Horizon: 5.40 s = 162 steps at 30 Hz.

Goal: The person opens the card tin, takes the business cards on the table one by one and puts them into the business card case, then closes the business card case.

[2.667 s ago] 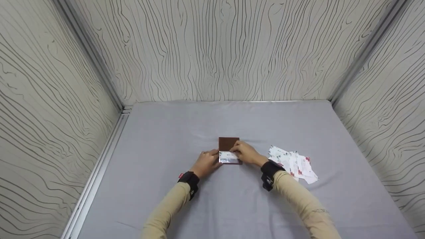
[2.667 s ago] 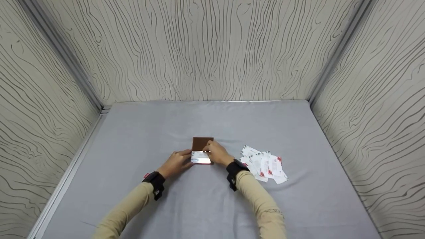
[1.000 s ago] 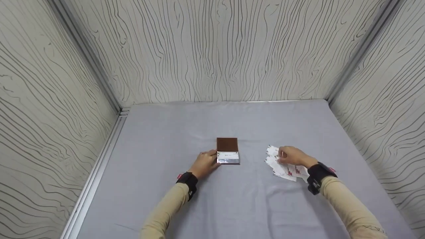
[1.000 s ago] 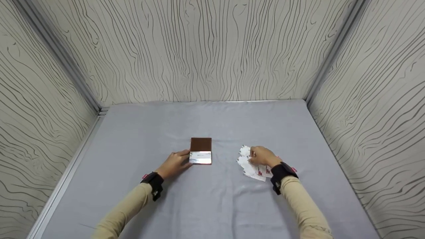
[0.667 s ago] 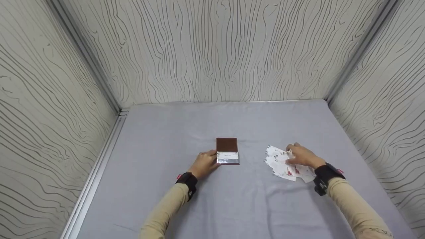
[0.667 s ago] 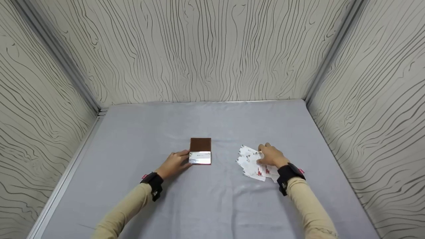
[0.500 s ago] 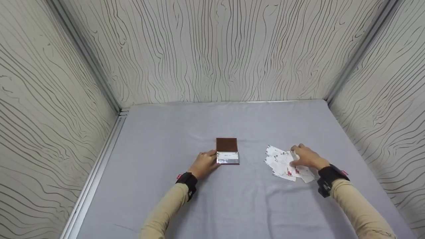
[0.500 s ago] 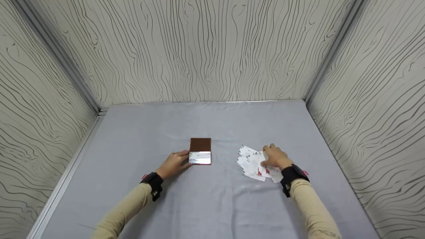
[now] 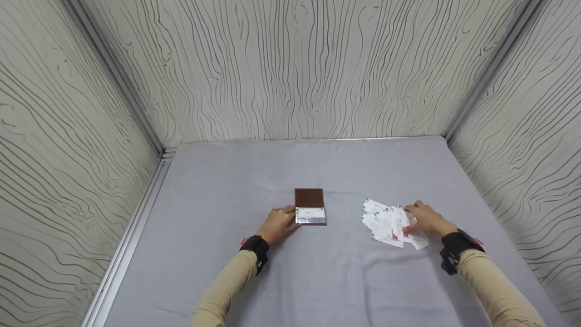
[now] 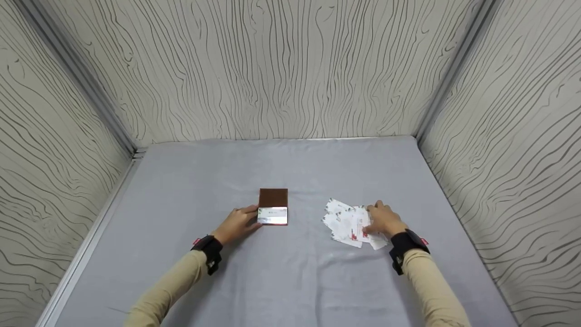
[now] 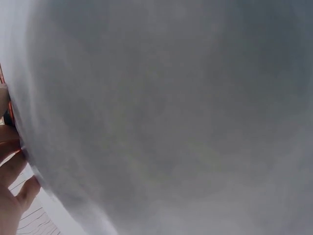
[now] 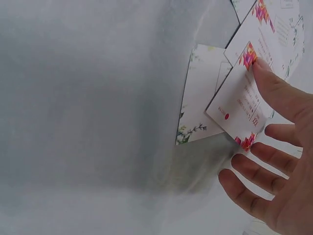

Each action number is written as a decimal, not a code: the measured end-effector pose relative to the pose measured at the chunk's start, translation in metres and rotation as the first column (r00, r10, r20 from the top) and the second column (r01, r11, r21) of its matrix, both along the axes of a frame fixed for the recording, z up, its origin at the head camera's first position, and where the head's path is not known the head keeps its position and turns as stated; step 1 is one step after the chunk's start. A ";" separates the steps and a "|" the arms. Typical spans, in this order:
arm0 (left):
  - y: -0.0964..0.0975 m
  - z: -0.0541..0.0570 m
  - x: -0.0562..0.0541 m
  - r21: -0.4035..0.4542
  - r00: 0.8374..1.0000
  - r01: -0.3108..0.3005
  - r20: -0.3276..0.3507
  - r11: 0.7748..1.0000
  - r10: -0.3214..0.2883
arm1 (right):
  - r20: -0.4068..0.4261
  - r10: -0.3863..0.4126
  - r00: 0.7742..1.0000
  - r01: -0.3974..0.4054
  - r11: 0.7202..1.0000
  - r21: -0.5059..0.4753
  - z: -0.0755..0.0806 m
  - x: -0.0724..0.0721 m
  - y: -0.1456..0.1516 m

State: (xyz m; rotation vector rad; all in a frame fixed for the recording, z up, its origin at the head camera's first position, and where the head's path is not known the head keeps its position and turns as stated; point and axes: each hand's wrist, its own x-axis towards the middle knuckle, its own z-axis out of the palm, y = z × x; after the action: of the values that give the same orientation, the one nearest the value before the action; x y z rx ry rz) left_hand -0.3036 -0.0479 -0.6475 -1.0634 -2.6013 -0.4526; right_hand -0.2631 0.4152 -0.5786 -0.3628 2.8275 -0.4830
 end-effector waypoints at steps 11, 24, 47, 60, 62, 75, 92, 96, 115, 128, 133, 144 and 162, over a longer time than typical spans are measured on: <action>0.000 0.001 0.001 0.021 1.000 0.000 -0.013 1.000 0.000 | -0.002 -0.030 1.000 0.030 0.999 0.018 -0.001 -0.001 -0.001; 0.000 0.002 0.002 0.048 1.000 0.004 -0.011 0.999 -0.004 | -0.049 -0.045 0.998 0.035 0.981 -0.188 -0.001 -0.007 -0.007; 0.001 0.006 0.005 0.047 1.000 -0.003 -0.006 0.999 0.003 | -0.113 0.070 0.991 -0.089 0.982 -0.170 0.010 -0.017 -0.014; 0.001 0.007 0.005 0.026 0.999 0.003 -0.040 1.000 -0.002 | -0.185 0.107 0.977 -0.137 0.978 -0.158 0.015 -0.023 -0.032; 0.001 0.006 0.005 0.017 0.999 0.005 -0.053 1.000 -0.004 | -0.170 0.106 0.980 -0.135 0.977 -0.167 0.016 -0.024 -0.035; 0.001 0.005 0.005 0.019 1.000 -0.012 -0.011 1.000 0.013 | -0.151 0.101 0.983 -0.137 0.959 -0.250 0.014 -0.031 -0.054; 0.000 0.005 0.004 0.045 1.000 0.004 -0.018 0.999 -0.003 | -0.263 0.156 0.952 -0.223 0.942 -0.250 0.006 -0.039 -0.091; 0.000 0.004 0.003 0.043 1.000 -0.004 -0.020 0.999 0.005 | -0.257 0.170 0.951 -0.237 0.936 -0.260 0.005 -0.044 -0.104; 0.000 0.004 0.004 0.035 1.000 -0.008 0.022 0.999 0.008 | -0.258 0.209 0.943 -0.279 0.922 -0.270 0.004 -0.056 -0.150; -0.001 0.002 0.004 0.038 0.999 0.006 -0.037 0.999 -0.005 | -0.335 0.265 0.904 -0.359 0.898 -0.256 -0.001 -0.063 -0.176; 0.000 0.001 0.003 0.028 1.000 -0.003 -0.029 1.000 0.004 | -0.327 0.267 0.906 -0.361 0.891 -0.273 -0.002 -0.062 -0.188; 0.000 0.000 0.002 0.053 1.000 0.004 -0.012 0.999 -0.004 | -0.281 0.247 0.927 -0.334 0.886 -0.321 -0.006 -0.064 -0.205; -0.001 0.002 0.001 0.001 0.999 -0.025 0.020 1.000 0.025 | -0.303 0.259 0.917 -0.361 0.862 -0.355 -0.007 -0.064 -0.223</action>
State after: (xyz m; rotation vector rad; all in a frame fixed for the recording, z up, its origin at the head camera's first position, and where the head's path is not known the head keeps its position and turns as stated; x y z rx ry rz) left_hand -0.3022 -0.0488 -0.6457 -1.0299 -2.6279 -0.4613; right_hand -0.3270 0.1922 -0.5857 -1.0125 2.7935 -1.0149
